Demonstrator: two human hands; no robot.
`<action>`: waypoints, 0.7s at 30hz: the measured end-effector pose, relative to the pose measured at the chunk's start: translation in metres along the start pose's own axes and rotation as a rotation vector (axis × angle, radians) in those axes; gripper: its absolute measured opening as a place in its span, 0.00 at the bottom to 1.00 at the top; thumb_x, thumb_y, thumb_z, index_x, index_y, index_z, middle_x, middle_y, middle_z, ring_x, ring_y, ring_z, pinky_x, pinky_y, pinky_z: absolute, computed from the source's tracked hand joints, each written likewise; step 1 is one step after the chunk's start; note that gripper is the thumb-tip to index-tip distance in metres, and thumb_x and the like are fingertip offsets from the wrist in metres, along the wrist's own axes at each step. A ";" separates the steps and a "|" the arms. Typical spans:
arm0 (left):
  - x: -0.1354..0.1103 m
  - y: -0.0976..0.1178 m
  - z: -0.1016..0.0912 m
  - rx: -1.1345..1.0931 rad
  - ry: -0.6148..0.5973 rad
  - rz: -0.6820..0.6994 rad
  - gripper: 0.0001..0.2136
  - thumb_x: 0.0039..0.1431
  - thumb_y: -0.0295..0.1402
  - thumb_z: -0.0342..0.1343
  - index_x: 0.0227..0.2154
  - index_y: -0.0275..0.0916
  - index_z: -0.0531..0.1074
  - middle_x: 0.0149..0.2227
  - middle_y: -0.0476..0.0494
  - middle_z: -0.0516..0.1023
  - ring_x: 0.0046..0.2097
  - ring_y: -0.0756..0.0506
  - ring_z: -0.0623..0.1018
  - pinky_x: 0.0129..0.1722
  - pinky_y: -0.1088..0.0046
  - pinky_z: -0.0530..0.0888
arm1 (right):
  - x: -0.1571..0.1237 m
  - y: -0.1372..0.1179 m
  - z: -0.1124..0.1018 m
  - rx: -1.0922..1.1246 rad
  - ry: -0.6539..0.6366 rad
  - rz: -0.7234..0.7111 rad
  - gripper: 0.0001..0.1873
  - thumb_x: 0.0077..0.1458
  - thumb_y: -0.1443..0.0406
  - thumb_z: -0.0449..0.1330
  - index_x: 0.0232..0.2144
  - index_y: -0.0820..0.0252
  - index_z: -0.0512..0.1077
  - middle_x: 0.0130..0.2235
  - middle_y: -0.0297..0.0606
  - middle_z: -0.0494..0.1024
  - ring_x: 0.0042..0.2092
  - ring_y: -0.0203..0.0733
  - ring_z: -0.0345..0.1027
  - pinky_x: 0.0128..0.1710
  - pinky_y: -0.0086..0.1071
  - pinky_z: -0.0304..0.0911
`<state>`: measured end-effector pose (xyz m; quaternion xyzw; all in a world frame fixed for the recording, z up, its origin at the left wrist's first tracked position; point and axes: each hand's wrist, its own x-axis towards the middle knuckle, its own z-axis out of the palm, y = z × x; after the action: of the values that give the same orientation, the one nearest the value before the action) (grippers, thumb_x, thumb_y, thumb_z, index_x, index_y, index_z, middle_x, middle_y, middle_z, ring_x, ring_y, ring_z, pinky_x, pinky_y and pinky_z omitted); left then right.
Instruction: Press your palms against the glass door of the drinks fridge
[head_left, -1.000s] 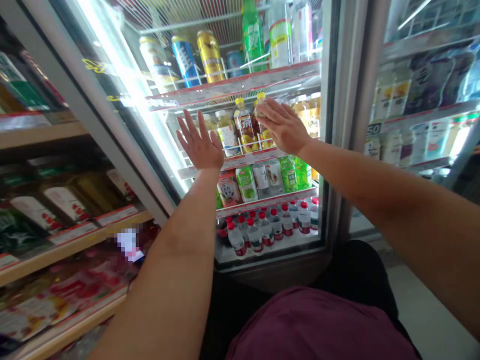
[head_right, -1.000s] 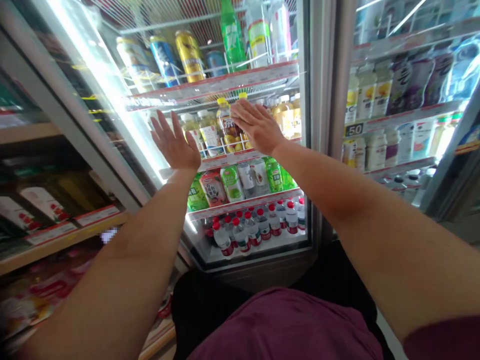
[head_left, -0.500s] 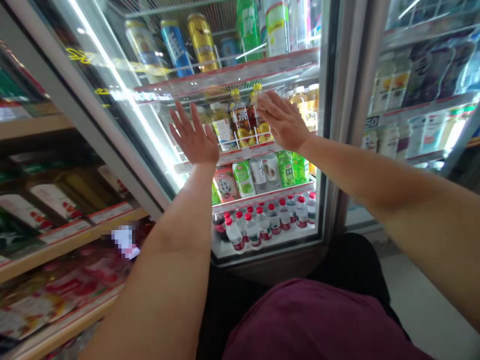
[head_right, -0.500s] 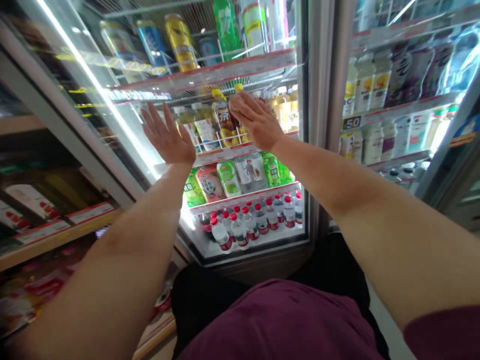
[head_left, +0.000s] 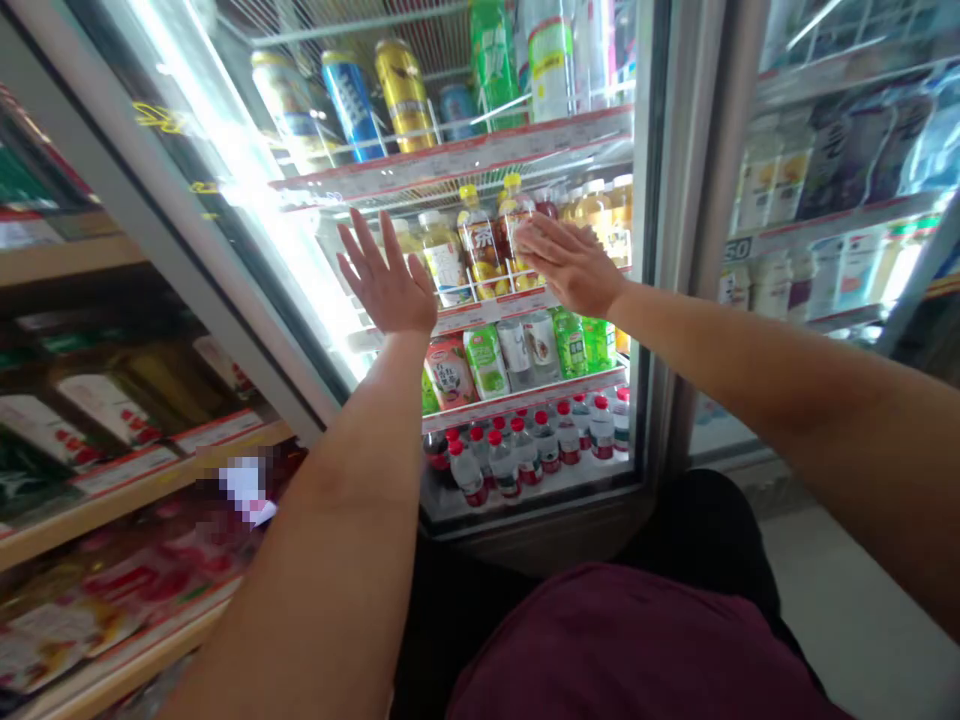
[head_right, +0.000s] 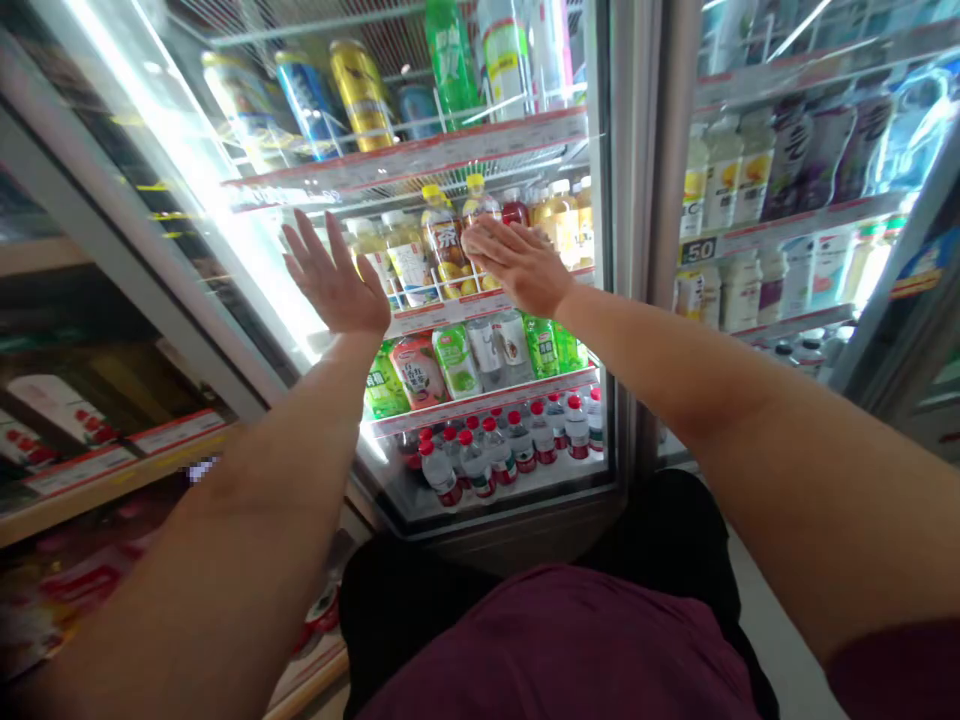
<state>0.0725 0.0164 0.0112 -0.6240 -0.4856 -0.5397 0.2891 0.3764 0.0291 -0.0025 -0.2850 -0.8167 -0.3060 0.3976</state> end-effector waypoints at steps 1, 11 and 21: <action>0.000 0.000 -0.001 -0.003 -0.007 0.000 0.32 0.79 0.39 0.43 0.81 0.34 0.54 0.83 0.46 0.41 0.81 0.43 0.31 0.80 0.57 0.28 | 0.000 0.001 -0.001 0.000 -0.024 -0.017 0.31 0.75 0.60 0.43 0.72 0.50 0.70 0.76 0.30 0.67 0.81 0.44 0.47 0.82 0.47 0.41; 0.001 -0.003 0.001 0.047 0.016 0.013 0.32 0.78 0.40 0.42 0.80 0.35 0.55 0.82 0.46 0.43 0.82 0.42 0.35 0.80 0.56 0.31 | -0.003 0.008 -0.004 -0.089 0.097 0.114 0.34 0.70 0.69 0.48 0.74 0.52 0.67 0.79 0.33 0.61 0.81 0.53 0.45 0.80 0.60 0.47; 0.000 0.003 -0.001 -0.008 0.002 0.000 0.34 0.78 0.41 0.38 0.80 0.28 0.52 0.82 0.41 0.40 0.78 0.47 0.23 0.77 0.59 0.27 | -0.002 0.020 0.010 -0.024 0.288 0.239 0.32 0.74 0.62 0.45 0.75 0.54 0.66 0.80 0.38 0.59 0.82 0.58 0.41 0.81 0.64 0.37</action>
<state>0.0744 0.0143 0.0116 -0.6247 -0.4830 -0.5423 0.2870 0.3869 0.0486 -0.0035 -0.3382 -0.7080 -0.3039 0.5404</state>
